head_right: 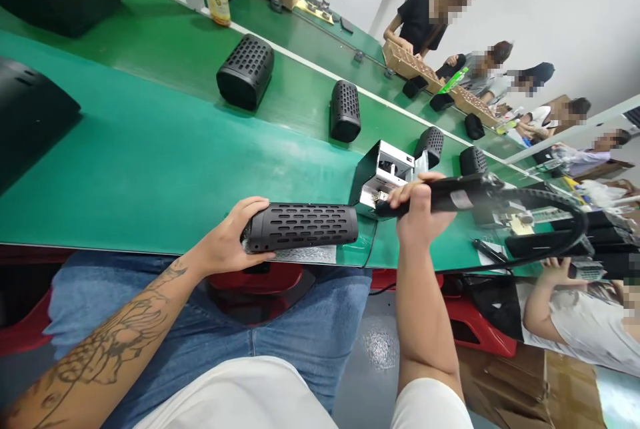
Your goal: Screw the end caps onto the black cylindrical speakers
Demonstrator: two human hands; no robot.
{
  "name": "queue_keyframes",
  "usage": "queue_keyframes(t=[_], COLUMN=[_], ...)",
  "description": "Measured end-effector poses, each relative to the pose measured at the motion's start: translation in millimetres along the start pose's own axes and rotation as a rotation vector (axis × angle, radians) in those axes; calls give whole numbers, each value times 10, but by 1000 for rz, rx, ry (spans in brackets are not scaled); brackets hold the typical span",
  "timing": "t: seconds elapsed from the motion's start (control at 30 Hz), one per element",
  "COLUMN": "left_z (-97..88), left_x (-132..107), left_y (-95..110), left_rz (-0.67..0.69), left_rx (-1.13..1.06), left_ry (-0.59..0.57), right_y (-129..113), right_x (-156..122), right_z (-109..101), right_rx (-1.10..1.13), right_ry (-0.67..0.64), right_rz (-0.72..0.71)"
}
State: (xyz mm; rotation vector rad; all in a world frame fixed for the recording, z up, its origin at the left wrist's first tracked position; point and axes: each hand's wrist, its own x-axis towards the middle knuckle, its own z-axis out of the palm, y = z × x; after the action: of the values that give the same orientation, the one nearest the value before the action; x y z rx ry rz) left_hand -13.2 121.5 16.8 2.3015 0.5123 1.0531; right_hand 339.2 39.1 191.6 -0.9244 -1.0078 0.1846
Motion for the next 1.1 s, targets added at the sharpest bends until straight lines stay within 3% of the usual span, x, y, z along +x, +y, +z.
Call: queue_keyframes(t=[0.1,0.23,0.37,0.47,0.6,0.77,0.93,1.1], left_z=[11,27,35,39,58,105,139,163], left_x=[-19,-58,-63,-38,-13,-26,-15,12], left_y=[-9,-50,-76,-66,-43,-42,-29,-20], left_rz=[-28,-58,-64,-48,-53,-122,-113,-124], left_rx=[-13,-27,-45,-69,-112,-151,-197,-211], left_ry=[0,-5,-4,-2,-18,-10,5,5], right_y=[323,573,530,333,-114,-539,-501,-387], right_x=[296,301,213,165,-65,-600,-908,-959], right_z=[-252,-338,-343,-284,51,779,1282,1378], right_rx=[-162,-199,-206,-181,-21,237,349,318], right_ry=[81,42,34,18,-33,-339,-498,-538], right_rz=[-30,51,68,87,38,59,125,206])
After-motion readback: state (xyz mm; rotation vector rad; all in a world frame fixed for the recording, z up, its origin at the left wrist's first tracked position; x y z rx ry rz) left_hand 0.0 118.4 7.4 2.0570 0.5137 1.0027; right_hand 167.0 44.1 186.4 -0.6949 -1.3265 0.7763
